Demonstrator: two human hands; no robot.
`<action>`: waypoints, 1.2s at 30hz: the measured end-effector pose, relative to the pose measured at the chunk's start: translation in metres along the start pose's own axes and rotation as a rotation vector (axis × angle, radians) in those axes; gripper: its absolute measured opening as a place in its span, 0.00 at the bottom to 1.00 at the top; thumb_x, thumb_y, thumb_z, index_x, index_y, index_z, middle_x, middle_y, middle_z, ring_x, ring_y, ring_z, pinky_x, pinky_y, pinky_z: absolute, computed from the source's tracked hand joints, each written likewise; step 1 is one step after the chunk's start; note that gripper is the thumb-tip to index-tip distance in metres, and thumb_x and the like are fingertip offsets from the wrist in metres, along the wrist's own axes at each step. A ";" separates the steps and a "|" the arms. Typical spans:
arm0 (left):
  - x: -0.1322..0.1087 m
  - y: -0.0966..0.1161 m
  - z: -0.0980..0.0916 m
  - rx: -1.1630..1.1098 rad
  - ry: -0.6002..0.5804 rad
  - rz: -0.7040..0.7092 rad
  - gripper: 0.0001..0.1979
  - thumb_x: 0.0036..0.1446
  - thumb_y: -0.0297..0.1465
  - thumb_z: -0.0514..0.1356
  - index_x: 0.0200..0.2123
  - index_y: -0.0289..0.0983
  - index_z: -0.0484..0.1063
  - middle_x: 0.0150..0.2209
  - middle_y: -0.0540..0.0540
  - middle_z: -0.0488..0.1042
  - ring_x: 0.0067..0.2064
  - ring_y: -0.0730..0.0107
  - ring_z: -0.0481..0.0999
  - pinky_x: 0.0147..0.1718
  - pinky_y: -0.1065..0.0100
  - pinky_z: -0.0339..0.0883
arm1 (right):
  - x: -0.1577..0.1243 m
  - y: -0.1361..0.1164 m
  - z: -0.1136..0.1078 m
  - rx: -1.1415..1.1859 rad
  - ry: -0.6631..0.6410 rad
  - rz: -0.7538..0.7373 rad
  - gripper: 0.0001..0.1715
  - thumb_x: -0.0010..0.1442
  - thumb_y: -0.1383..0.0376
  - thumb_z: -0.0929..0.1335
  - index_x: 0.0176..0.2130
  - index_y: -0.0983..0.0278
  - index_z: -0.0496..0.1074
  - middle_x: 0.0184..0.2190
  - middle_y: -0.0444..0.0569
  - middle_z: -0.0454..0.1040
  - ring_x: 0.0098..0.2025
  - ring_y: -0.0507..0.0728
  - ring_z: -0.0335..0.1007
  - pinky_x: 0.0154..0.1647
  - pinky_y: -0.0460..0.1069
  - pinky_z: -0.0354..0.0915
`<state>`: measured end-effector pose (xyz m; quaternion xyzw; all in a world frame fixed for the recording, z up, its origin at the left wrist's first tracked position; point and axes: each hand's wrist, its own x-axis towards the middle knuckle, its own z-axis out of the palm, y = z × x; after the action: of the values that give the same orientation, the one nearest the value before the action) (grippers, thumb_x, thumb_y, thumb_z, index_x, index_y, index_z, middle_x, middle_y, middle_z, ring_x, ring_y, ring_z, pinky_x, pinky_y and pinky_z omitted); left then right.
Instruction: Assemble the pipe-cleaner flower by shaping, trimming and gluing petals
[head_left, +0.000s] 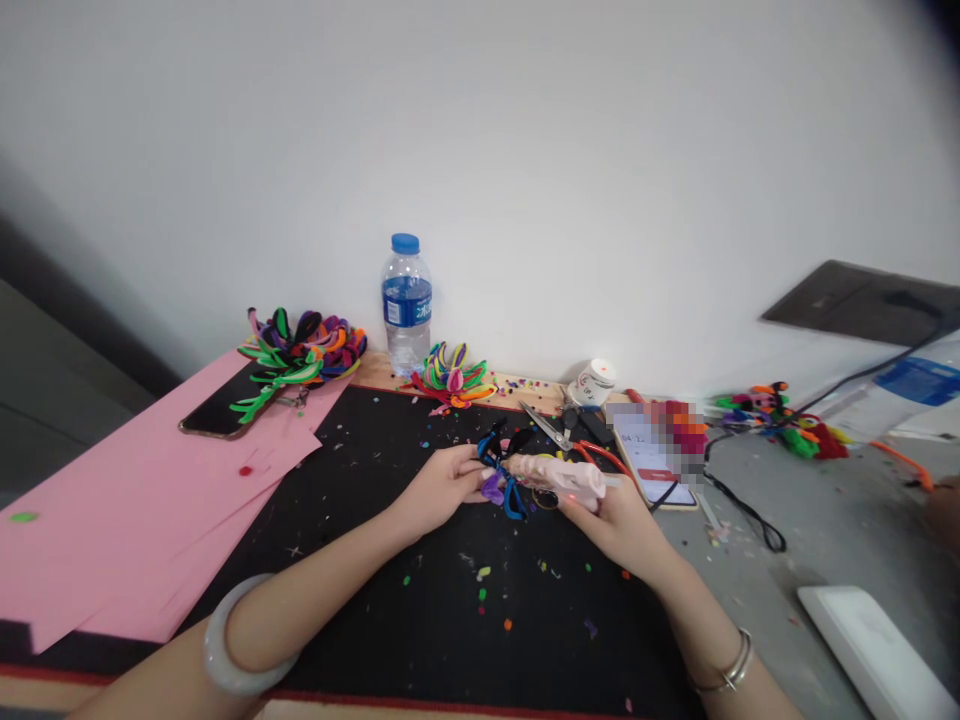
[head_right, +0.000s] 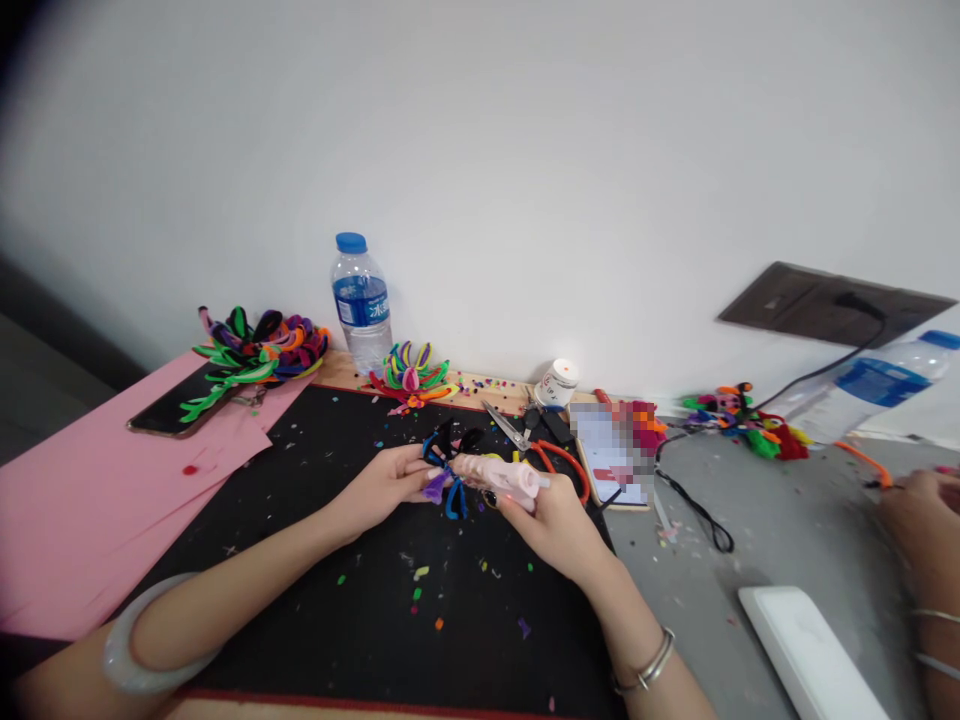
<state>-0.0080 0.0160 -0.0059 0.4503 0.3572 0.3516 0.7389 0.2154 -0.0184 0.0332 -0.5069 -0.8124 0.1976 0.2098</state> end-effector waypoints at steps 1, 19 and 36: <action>0.000 0.000 0.000 0.000 0.002 0.000 0.15 0.47 0.34 0.62 0.39 0.34 0.70 0.34 0.45 0.76 0.36 0.66 0.76 0.42 0.61 0.66 | 0.000 0.001 0.000 -0.007 -0.005 0.005 0.14 0.57 0.62 0.61 0.37 0.65 0.72 0.23 0.47 0.72 0.26 0.54 0.67 0.27 0.46 0.63; 0.000 -0.002 -0.002 -0.001 -0.008 0.009 0.15 0.47 0.34 0.62 0.39 0.34 0.70 0.33 0.45 0.76 0.36 0.66 0.76 0.42 0.61 0.66 | -0.001 0.000 0.002 -0.033 0.000 0.033 0.13 0.57 0.61 0.61 0.31 0.65 0.71 0.19 0.44 0.68 0.21 0.52 0.63 0.23 0.45 0.60; 0.000 -0.001 -0.002 -0.002 0.019 0.008 0.13 0.47 0.33 0.62 0.37 0.33 0.69 0.36 0.44 0.76 0.39 0.63 0.75 0.43 0.59 0.66 | 0.001 -0.001 -0.002 0.032 0.005 0.017 0.16 0.56 0.65 0.62 0.44 0.65 0.70 0.34 0.48 0.75 0.37 0.57 0.71 0.37 0.47 0.65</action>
<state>-0.0090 0.0164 -0.0078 0.4478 0.3621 0.3592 0.7344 0.2157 -0.0177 0.0355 -0.5107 -0.8042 0.2111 0.2185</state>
